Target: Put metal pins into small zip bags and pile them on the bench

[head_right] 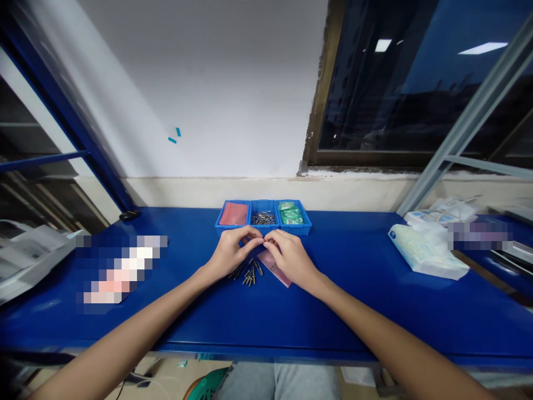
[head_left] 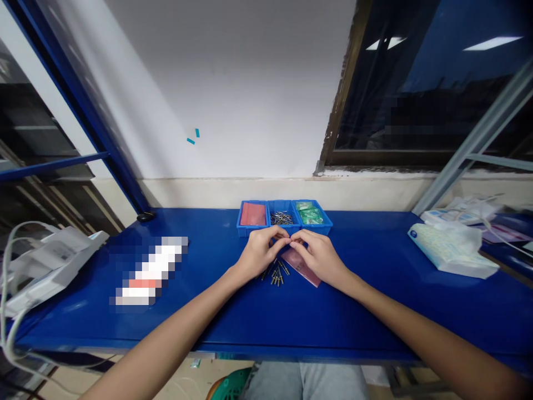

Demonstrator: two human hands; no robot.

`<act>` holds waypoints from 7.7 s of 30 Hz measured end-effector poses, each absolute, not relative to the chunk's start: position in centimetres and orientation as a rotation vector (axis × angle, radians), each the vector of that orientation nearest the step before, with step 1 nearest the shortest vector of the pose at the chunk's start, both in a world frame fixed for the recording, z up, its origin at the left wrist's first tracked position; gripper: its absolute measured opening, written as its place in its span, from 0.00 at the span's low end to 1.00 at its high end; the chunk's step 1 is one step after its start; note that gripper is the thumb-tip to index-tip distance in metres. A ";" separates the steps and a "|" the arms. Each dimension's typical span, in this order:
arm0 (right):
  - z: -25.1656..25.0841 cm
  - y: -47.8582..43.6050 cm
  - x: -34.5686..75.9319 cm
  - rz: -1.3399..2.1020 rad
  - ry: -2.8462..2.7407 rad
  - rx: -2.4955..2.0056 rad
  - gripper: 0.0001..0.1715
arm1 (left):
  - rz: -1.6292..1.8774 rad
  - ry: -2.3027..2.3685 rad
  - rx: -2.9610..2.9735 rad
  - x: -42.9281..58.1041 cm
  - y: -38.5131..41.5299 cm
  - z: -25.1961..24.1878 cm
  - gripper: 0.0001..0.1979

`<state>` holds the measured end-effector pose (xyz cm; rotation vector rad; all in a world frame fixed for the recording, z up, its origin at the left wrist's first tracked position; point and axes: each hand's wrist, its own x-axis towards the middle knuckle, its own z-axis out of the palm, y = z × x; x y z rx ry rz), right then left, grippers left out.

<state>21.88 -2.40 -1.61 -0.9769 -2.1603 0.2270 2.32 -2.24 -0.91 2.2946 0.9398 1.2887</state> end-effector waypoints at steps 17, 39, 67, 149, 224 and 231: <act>1.2 0.1 21.0 -0.522 -2.439 -0.957 0.13 | 0.896 1.353 2.773 -0.2 -1.2 0.4 0.11; -0.9 -3.5 21.4 -0.056 -2.615 -0.825 0.15 | 0.046 1.088 2.166 -3.4 -0.2 2.4 0.12; -1.7 -2.8 21.2 0.051 -2.356 -1.048 0.11 | 1.173 0.995 2.009 2.0 -1.5 -1.1 0.08; -0.7 -1.5 21.6 1.271 -1.517 -0.975 0.13 | 1.274 0.963 2.666 1.4 -1.3 -2.0 0.10; 0.2 -2.0 21.6 0.311 -2.648 -1.038 0.09 | 0.583 1.042 2.560 -1.3 1.2 -1.7 0.06; 0.1 -1.9 21.7 0.247 -2.622 -1.016 0.09 | 0.620 0.999 2.652 -1.5 1.0 -1.7 0.07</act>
